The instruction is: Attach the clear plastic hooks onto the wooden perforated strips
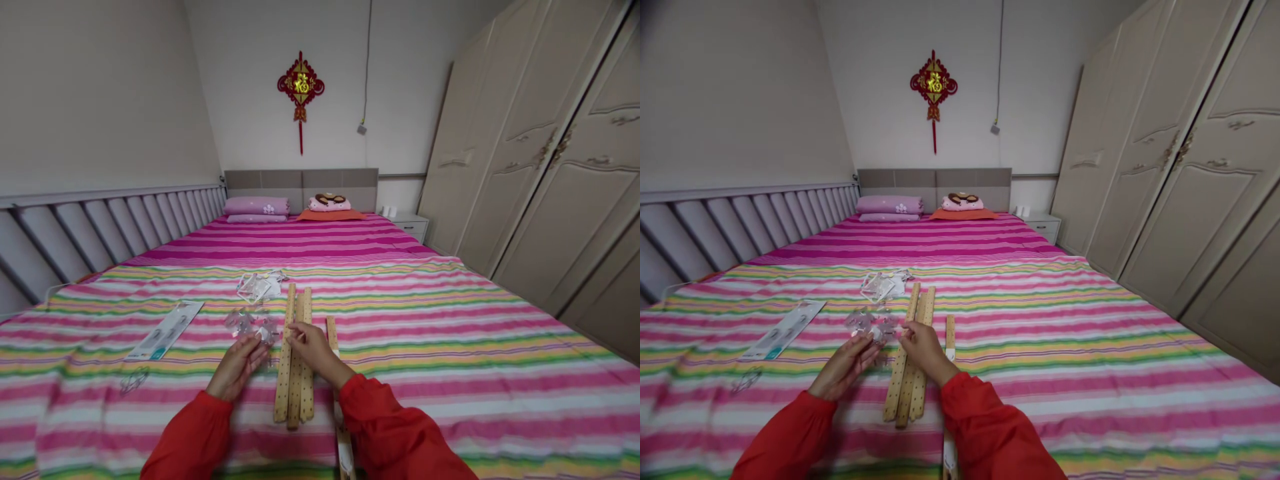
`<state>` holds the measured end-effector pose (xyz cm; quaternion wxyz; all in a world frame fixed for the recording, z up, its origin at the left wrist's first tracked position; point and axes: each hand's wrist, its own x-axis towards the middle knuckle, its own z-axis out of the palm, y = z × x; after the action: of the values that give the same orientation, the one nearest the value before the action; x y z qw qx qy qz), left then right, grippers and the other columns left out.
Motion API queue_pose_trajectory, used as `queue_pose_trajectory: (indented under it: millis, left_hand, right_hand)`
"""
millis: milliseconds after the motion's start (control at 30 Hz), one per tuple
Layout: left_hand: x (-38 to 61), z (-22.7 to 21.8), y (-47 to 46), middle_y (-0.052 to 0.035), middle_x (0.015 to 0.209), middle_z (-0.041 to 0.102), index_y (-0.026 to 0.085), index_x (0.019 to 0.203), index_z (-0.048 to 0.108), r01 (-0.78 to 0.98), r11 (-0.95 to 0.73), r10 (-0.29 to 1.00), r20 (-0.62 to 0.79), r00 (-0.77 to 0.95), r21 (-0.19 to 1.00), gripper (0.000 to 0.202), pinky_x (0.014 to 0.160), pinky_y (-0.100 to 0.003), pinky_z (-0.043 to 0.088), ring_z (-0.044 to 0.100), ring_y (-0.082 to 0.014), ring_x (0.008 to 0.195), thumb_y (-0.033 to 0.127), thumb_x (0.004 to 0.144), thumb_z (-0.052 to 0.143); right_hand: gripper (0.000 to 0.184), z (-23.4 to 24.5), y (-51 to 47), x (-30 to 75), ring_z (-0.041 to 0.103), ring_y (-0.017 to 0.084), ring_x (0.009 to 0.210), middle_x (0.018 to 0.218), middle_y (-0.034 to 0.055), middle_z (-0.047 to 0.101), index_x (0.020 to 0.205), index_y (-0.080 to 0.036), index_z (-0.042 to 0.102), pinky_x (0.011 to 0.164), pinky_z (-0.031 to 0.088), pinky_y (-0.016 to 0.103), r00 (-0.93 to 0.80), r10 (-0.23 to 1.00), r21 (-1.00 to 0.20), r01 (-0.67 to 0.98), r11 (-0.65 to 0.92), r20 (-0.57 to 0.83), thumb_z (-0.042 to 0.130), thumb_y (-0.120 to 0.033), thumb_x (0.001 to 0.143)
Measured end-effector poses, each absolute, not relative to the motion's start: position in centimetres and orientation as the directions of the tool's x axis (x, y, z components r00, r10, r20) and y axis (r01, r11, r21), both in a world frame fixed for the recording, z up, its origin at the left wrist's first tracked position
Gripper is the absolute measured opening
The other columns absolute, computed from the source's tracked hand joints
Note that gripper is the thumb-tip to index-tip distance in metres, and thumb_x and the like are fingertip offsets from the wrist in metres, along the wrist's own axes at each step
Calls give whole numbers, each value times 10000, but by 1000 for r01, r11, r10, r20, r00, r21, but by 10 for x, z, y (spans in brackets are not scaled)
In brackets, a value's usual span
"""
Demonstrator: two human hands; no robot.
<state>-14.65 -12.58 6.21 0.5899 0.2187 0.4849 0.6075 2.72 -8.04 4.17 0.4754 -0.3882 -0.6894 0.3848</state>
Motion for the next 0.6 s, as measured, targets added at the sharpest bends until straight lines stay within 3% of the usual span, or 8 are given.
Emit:
queue_pose_trajectory:
  millis: [167,333,467,600]
  left_hand:
    - [-147,55,-129,-20,705,702,153,801,616,-434,133,924,-269,-270,891,107,570,-175,532,670,-108,611,61,749,634]
    - [-161,40,-130,-9,616,681,137,749,619,-333,55,876,-205,-437,941,58,554,-160,514,661,-107,586,83,751,640]
    - [-165,38,-136,-34,699,702,138,757,607,-489,48,866,-281,-415,871,78,633,-192,550,685,-123,669,62,771,604]
    - [-161,45,-142,-83,813,719,133,802,604,-628,108,868,-382,-319,770,101,679,-223,567,699,-156,762,59,814,536]
  right_hand:
    - [184,33,-78,-7,591,135,612,645,-7,650,767,-181,705,548,452,204,-272,904,-932,62,358,329,539,-119,717]
    - [143,23,-74,-19,559,132,557,543,-25,590,625,-172,650,511,427,202,-177,943,-937,157,311,283,539,-114,695]
    - [171,14,-69,-23,549,129,566,532,-29,584,561,-174,625,534,406,199,-146,958,-913,296,280,247,529,-71,659]
    - [190,9,-71,-23,534,125,538,526,-41,570,658,-169,670,515,386,200,-179,962,-915,315,254,206,524,-51,629]
